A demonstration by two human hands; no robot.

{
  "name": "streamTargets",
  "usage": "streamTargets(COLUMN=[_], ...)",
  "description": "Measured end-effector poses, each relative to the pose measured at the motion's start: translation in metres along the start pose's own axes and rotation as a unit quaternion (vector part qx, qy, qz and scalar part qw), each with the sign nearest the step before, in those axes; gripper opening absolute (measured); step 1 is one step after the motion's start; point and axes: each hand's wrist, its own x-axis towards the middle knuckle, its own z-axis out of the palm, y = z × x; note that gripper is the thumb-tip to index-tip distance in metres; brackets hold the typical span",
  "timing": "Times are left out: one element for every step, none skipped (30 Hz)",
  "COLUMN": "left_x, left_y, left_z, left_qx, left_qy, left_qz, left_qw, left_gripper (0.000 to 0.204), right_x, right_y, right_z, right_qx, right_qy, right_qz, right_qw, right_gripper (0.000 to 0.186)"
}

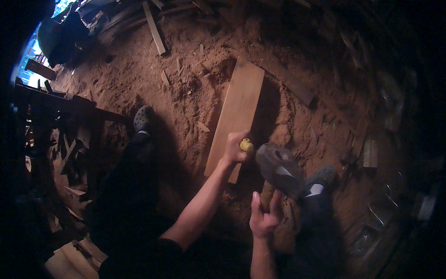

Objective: The person uses a chisel and hammer to carve a rectangular wooden plank placed on the floor. They repeatedly strike the chisel to remove wood chips and shape the plank.

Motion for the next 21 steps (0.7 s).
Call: streamTargets(left_x=[0.000,0.000,0.000,0.000,0.000,-0.002,-0.002,-0.004,-0.004,-0.005,-0.005,-0.005,-0.006,-0.006,-0.006,-0.006,-0.006,-0.005,-0.003,0.001,-0.002], left_y=[0.001,0.003,0.005,0.007,0.006,0.004,0.002,-0.003,-0.008,-0.013,-0.014,-0.016,-0.017,-0.016,-0.015,-0.015,-0.010,-0.004,0.000,-0.003,-0.005], left_z=[0.000,0.000,-0.002,-0.003,-0.003,-0.002,-0.001,-0.001,-0.001,-0.001,-0.003,-0.005,-0.007,-0.007,-0.005,-0.004,-0.003,-0.001,0.000,0.000,-0.004], left_qx=[0.000,-0.009,-0.020,-0.030,-0.008,0.014,0.036,0.033,0.030,0.027,0.029,0.030,0.032,0.033,0.034,0.035,0.033,0.030,0.028,-0.003,0.006], left_qy=[-0.003,-0.009,-0.015,-0.020,-0.014,-0.007,0.000,-0.009,-0.018,-0.026,-0.014,-0.001,0.011,0.013,0.015,0.017,0.015,0.012,0.010,0.009,0.008], left_qz=[0.003,0.017,0.030,0.043,0.028,0.012,-0.005,-0.011,-0.016,-0.022,-0.004,0.014,0.031,0.019,0.005,-0.008,-0.005,-0.002,0.001,0.019,-0.007], left_qw=[1.000,1.000,0.999,0.998,0.999,1.000,0.999,0.999,0.999,0.999,0.999,0.999,0.999,0.999,0.999,0.999,0.999,0.999,1.000,1.000,1.000], left_gripper=[0.022,0.023,0.023,0.023,0.023,0.023,0.023,0.024,0.026,0.027,0.027,0.027,0.028,0.027,0.026,0.026,0.026,0.026,0.026,0.026,0.026], right_x=[0.004,0.008,0.012,0.014,0.011,0.006,0.004,0.002,0.001,0.000,0.004,0.010,0.014,0.011,0.006,0.004,0.003,0.002,0.002,0.007,0.013], right_y=[-0.001,-0.003,-0.005,-0.006,-0.005,-0.004,-0.004,-0.002,0.000,0.001,-0.003,-0.011,-0.015,-0.012,-0.006,-0.003,-0.003,-0.003,-0.003,-0.003,-0.001], right_z=[0.003,0.003,0.000,-0.001,-0.002,-0.002,-0.002,0.001,0.004,0.005,0.003,-0.002,-0.004,-0.005,-0.005,-0.004,-0.002,0.000,0.002,0.003,0.003], right_qx=[-0.007,-0.023,-0.039,-0.055,-0.038,-0.022,-0.006,0.002,0.009,0.016,-0.005,-0.027,-0.048,-0.045,-0.041,-0.036,-0.040,-0.044,-0.048,-0.042,-0.036], right_qy=[0.010,-0.045,-0.100,-0.155,-0.102,-0.048,0.005,0.023,0.042,0.060,-0.004,-0.067,-0.131,-0.088,-0.045,-0.003,0.011,0.025,0.039,-0.002,-0.043], right_qz=[-0.045,-0.002,0.041,0.083,0.036,-0.012,-0.060,-0.060,-0.061,-0.061,-0.010,0.040,0.089,0.029,-0.032,-0.092,-0.086,-0.080,-0.073,-0.057,-0.039], right_qw=[0.999,0.999,0.993,0.983,0.993,0.999,0.998,0.998,0.997,0.996,1.000,0.997,0.986,0.995,0.998,0.995,0.995,0.996,0.995,0.998,0.998], right_gripper=[0.054,0.054,0.054,0.054,0.052,0.050,0.047,0.047,0.048,0.048,0.048,0.047,0.047,0.048,0.048,0.049,0.049,0.049,0.049,0.050,0.050])
